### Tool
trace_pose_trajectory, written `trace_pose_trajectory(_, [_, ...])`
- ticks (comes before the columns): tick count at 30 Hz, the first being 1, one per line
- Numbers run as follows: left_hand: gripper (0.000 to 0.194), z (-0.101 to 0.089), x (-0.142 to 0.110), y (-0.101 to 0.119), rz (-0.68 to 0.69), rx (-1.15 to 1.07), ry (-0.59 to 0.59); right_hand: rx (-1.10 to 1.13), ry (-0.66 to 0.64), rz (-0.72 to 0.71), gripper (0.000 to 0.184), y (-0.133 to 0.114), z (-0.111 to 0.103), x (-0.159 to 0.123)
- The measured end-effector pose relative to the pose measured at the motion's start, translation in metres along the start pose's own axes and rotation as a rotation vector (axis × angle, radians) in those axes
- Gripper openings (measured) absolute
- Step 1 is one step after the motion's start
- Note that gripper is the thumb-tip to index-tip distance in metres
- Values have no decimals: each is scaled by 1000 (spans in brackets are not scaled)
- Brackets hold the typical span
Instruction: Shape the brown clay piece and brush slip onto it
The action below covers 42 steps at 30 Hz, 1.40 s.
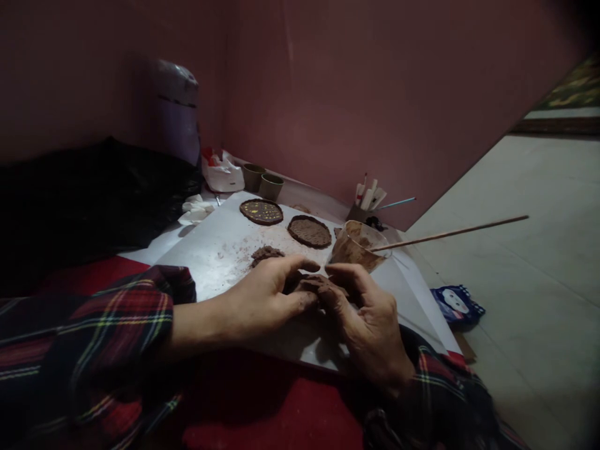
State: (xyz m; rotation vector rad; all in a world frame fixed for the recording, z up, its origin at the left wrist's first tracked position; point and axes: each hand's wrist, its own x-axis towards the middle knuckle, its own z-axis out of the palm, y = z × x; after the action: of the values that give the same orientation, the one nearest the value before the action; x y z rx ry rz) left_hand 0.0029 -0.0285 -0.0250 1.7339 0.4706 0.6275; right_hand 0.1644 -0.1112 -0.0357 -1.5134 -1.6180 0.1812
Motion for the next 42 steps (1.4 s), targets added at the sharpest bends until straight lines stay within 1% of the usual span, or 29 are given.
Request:
trace_pose_trajectory(2, [40, 1, -1, 0, -1, 41, 8, 2, -32, -71, 13, 0, 0, 0])
trace_pose_trajectory(5, [32, 1, -2, 0, -7, 25, -11, -12, -30, -163, 13, 0, 0, 0])
trace_pose_trajectory(8, [24, 1, -3, 1, -10, -79, -54, -30, 11, -190, 13, -1, 0, -1])
trace_pose_trajectory(12, [18, 2, -3, 2, -8, -185, -96, -2, 51, -140, 11, -1, 0, 0])
trace_pose_trajectory(14, [19, 2, -2, 2, -15, -208, -80, 31, 31, -97, 13, -1, -1, 0])
trace_pose_trajectory(17, [20, 1, 0, -2, -1, -195, -17, 56, -7, -60, 14, -1, 0, 1])
trace_pose_trajectory(18, [22, 1, 1, -3, 14, -199, -3, 48, -8, -55, 18, -1, 0, 0])
trace_pose_trajectory(21, [25, -1, 3, -6, 73, -220, -2, 11, 4, -31, 39, -1, 2, -1])
trace_pose_trajectory(22, [26, -2, 3, -7, 81, -223, -11, 11, 4, -21, 41, -1, 3, -1])
trace_pose_trajectory(28, [25, -3, 2, -3, 65, -182, -11, 130, -14, -29, 34, -4, 6, -3])
trace_pose_trajectory(34, [21, -4, 1, -4, 13, -246, 4, 182, -21, -28, 31, -7, 7, -6])
trace_pose_trajectory(38, [24, -5, 1, -4, 23, -255, 3, 164, -2, -37, 31, 0, 7, -4])
trace_pose_trajectory(42, [31, -3, 2, -2, 14, -316, -15, 167, -27, -53, 33, 3, 5, -1])
